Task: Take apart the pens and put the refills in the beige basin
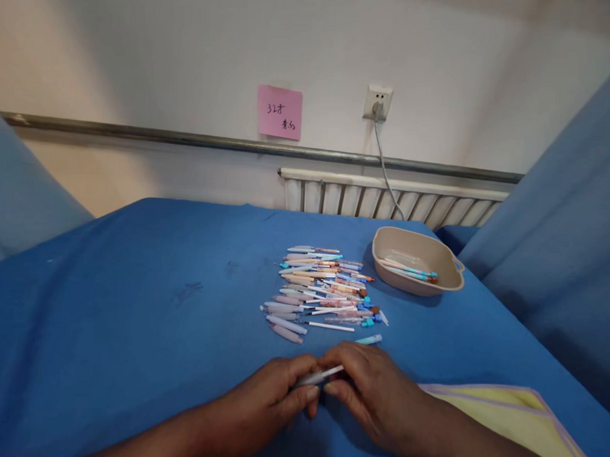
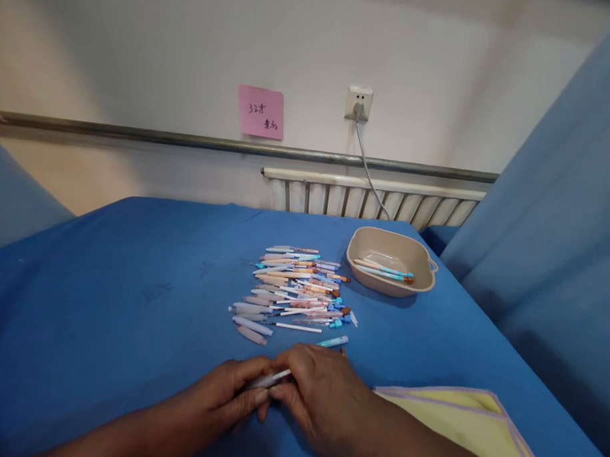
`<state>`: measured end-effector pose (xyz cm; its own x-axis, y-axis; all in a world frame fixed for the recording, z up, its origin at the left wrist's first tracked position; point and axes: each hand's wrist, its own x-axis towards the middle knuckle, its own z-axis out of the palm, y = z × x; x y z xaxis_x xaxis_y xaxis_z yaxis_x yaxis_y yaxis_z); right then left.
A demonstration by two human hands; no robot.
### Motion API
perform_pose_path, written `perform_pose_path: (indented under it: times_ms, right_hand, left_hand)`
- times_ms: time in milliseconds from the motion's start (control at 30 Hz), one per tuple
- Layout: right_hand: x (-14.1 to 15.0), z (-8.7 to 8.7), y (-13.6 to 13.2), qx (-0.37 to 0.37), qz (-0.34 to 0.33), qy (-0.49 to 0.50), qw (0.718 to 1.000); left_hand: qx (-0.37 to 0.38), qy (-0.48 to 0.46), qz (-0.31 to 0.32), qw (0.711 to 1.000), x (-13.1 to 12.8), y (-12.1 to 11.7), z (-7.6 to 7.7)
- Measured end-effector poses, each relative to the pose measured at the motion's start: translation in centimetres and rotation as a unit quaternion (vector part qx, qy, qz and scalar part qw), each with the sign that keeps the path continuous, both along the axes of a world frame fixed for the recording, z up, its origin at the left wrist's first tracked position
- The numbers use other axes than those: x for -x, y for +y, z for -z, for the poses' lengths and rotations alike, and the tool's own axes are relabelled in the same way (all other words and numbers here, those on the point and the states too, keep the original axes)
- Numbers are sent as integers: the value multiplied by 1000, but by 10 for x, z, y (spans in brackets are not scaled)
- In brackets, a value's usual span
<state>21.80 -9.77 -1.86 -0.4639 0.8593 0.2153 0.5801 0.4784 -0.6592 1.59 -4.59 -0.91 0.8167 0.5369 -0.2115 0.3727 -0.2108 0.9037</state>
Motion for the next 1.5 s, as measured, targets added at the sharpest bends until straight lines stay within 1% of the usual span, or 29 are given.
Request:
perform_pose_path:
  times_ms: [67,100,167,200,233,267,333,433,567,900,1067,1133,1200,1233,1300,1400,1433,1500]
  right_hand:
    - [-1,0,0,-15,-4,-6,1000]
    - [-3,1,3,-25,5,9,1000]
    - [-12,4,13,-49,54,50,996]
    - [-18,7,19,-60,96,67,991]
    - [-25,10,26,-72,132,66,986]
    - [-32,13,33,-77,150,46,985]
    - [-43,19,44,-79,169,-4,983]
    - [-51,25,51,-72,157,-63,983]
    - [-46,26,52,-66,132,-118,982]
    - [-41,19,50,-36,147,-221,964]
    - [-39,17,48,-40,157,-225,961]
    - [-39,18,48,-42,166,-211,962]
    - [-40,20,48,-48,177,-169,968]
    - [-41,21,47,-51,181,-131,973]
    - [-42,21,46,-47,187,-26,981]
    - [-43,21,42,-17,187,127,974]
    - [-43,21,41,-6,183,161,970]
    - [-42,20,40,6,172,198,965]
  left_hand:
    - [22,-10,-3,1000,1,2,4]
    - [39,-16,-6,999,2,4,6]
    - [78,-28,-24,996,3,8,11]
    - [100,-37,-37,994,4,10,14]
    - [120,-48,-54,990,4,13,16]
    - [135,-60,-73,986,4,15,18]
    - [150,-87,-114,978,4,20,20]
    - [161,-116,-158,967,2,24,21]
    - [168,-126,-181,961,0,24,20]
    - [175,-128,-192,957,0,23,19]
    - [165,-121,-188,961,1,26,22]
    - [155,-117,-185,963,3,28,24]
    - [143,-110,-178,967,4,31,26]
    - [136,-106,-172,970,5,32,26]
    - [124,-94,-158,975,7,33,25]
    - [102,-67,-142,982,8,32,22]
    - [91,-56,-137,985,8,31,20]
    - [55,-40,-126,990,9,31,17]
